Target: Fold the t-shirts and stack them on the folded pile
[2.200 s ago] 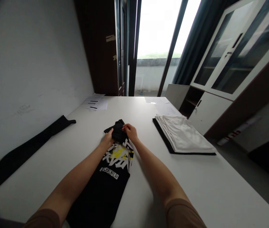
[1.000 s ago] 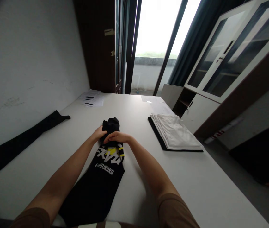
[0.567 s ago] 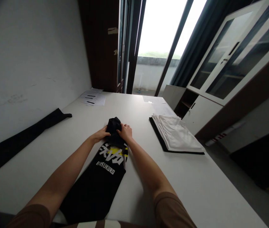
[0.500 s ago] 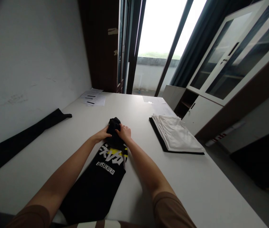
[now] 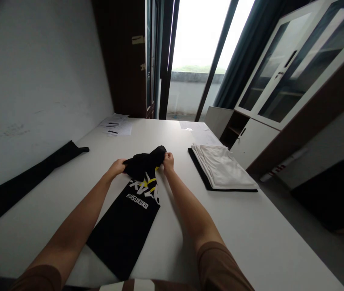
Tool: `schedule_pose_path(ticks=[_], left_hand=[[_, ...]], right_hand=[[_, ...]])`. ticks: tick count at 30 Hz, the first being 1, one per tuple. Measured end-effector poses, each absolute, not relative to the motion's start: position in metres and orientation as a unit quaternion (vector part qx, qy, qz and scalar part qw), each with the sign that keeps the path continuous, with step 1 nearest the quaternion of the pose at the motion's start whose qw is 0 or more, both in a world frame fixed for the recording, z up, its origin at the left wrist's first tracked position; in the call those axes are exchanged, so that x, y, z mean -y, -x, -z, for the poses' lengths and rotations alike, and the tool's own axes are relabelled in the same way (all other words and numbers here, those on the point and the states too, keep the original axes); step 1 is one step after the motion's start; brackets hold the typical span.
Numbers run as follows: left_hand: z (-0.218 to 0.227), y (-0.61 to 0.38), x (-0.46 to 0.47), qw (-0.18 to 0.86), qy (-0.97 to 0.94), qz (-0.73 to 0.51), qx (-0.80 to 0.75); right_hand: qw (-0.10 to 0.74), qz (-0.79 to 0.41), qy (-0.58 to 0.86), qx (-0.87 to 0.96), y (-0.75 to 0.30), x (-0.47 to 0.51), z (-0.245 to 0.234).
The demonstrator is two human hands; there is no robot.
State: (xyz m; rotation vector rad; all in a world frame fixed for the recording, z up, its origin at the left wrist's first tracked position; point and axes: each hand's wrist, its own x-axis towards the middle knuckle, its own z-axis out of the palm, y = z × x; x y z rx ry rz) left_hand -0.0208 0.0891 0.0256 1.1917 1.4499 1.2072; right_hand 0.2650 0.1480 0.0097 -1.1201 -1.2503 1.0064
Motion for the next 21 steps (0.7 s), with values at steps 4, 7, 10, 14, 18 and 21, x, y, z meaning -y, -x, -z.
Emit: schedule_pose_path(ticks=[4,7,10,14,18,21], left_hand=[[-0.029,0.024,-0.095,0.453,-0.412,-0.545,-0.573],[-0.034,0.012,-0.096,0.484,-0.368,-0.576,-0.547],[-0.038,-0.004,-0.093,0.568,-0.323,-0.565,-0.504],[-0.037,-0.026,-0.09,0.7,-0.248,-0.509,-0.435],[-0.03,-0.041,-0.09,0.712,-0.254,-0.497,-0.425],[-0.028,-0.041,-0.086,0.719,-0.265,-0.5,-0.403]], right_hand=[[0.592,-0.533,0.425,0.429,-0.262,-0.142,-0.015],[0.565,-0.577,0.358,0.468,-0.262,-0.136,-0.023],[0.554,-0.545,0.376,0.505,-0.26,-0.132,-0.028],[0.553,-0.478,0.417,0.54,-0.248,-0.128,-0.026],[0.514,-0.341,0.44,0.653,-0.238,-0.123,-0.021],[0.471,-0.306,0.431,0.706,-0.236,-0.118,-0.021]])
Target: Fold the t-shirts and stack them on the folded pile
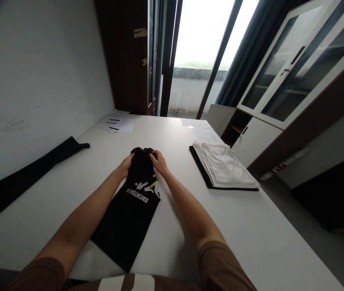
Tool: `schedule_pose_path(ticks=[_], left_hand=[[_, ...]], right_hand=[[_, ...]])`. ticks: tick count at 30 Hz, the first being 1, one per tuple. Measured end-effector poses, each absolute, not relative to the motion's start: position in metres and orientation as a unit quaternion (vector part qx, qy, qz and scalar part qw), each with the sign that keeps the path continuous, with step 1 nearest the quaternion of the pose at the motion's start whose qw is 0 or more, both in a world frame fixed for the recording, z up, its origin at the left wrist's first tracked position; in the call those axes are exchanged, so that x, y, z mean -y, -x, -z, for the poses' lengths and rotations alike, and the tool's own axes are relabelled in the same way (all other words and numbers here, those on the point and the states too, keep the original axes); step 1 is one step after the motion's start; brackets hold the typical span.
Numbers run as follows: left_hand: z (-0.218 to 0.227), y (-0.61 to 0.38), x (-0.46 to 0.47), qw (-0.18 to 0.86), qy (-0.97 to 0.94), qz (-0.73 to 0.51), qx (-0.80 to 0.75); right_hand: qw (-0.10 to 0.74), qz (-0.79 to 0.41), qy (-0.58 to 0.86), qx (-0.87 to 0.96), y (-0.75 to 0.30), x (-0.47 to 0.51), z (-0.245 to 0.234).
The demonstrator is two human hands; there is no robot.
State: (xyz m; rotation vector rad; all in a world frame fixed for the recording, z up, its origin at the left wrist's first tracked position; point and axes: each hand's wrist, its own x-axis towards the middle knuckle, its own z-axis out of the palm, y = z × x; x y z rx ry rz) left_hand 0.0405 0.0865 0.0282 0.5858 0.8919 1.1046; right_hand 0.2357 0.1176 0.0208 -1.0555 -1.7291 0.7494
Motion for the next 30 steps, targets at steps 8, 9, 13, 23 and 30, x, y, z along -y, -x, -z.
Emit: schedule_pose_path(ticks=[8,9,13,23,30], left_hand=[[-0.041,-0.046,-0.071,0.622,-0.367,-0.551,-0.417],[-0.043,-0.046,-0.07,0.604,-0.388,-0.553,-0.423],[-0.055,-0.024,-0.064,0.565,-0.446,-0.535,-0.442],[-0.104,0.046,-0.039,0.401,-0.6,-0.48,-0.499],[-0.109,0.042,-0.028,0.368,-0.542,-0.554,-0.513]], right_hand=[[0.461,-0.264,0.434,0.728,-0.229,-0.11,-0.025],[0.483,-0.257,0.438,0.713,-0.229,-0.109,-0.027],[0.531,-0.239,0.43,0.69,-0.236,-0.101,-0.04],[0.416,-0.227,0.367,0.8,-0.244,-0.053,-0.074],[0.46,-0.255,0.396,0.753,-0.254,-0.045,-0.075]])
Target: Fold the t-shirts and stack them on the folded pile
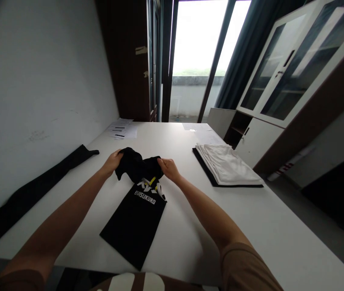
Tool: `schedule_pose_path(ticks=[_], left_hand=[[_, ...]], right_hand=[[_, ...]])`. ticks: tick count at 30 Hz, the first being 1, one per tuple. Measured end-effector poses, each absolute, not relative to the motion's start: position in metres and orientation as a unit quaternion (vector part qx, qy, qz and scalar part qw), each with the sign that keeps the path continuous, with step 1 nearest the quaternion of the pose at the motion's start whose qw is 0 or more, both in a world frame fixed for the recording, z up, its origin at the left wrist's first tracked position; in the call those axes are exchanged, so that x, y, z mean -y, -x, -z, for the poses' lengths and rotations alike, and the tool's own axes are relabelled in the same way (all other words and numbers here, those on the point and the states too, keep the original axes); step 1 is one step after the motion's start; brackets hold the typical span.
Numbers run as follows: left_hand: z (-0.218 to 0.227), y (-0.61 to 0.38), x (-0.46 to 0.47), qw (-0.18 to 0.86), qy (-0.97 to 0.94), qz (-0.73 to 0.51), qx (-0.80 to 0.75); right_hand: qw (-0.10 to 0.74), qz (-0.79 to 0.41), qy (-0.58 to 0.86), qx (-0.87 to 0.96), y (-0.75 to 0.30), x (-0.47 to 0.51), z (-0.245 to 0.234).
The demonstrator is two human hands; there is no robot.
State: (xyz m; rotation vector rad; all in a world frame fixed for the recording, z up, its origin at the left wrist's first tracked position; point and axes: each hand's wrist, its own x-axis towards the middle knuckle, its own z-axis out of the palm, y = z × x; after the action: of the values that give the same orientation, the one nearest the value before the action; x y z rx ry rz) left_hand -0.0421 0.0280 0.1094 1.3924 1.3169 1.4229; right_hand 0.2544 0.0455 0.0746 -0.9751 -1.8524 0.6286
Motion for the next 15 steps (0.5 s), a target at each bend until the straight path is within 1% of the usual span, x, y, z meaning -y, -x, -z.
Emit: schedule_pose_path(ticks=[1,3,5,7,9,11,15], left_hand=[[-0.109,0.041,-0.027,0.383,-0.544,-0.544,-0.511],[-0.108,0.042,-0.025,0.405,-0.541,-0.531,-0.512],[-0.104,0.047,-0.026,0.414,-0.528,-0.529,-0.52],[-0.099,0.059,-0.029,0.401,-0.517,-0.528,-0.542],[-0.095,0.077,-0.035,0.341,-0.512,-0.53,-0.584],[-0.095,0.098,-0.042,0.259,-0.507,-0.534,-0.626],[-0.12,0.14,-0.052,0.122,-0.489,-0.551,-0.665]], right_hand=[[0.482,-0.271,0.408,0.727,-0.255,-0.047,-0.073],[0.554,-0.329,0.421,0.638,-0.254,-0.054,-0.071],[0.628,-0.418,0.418,0.507,-0.256,-0.063,-0.07],[0.672,-0.492,0.411,0.371,-0.262,-0.076,-0.073],[0.698,-0.519,0.414,0.268,-0.275,-0.089,-0.081],[0.717,-0.528,0.405,0.205,-0.293,-0.103,-0.094],[0.755,-0.535,0.335,0.175,-0.331,-0.117,-0.138]])
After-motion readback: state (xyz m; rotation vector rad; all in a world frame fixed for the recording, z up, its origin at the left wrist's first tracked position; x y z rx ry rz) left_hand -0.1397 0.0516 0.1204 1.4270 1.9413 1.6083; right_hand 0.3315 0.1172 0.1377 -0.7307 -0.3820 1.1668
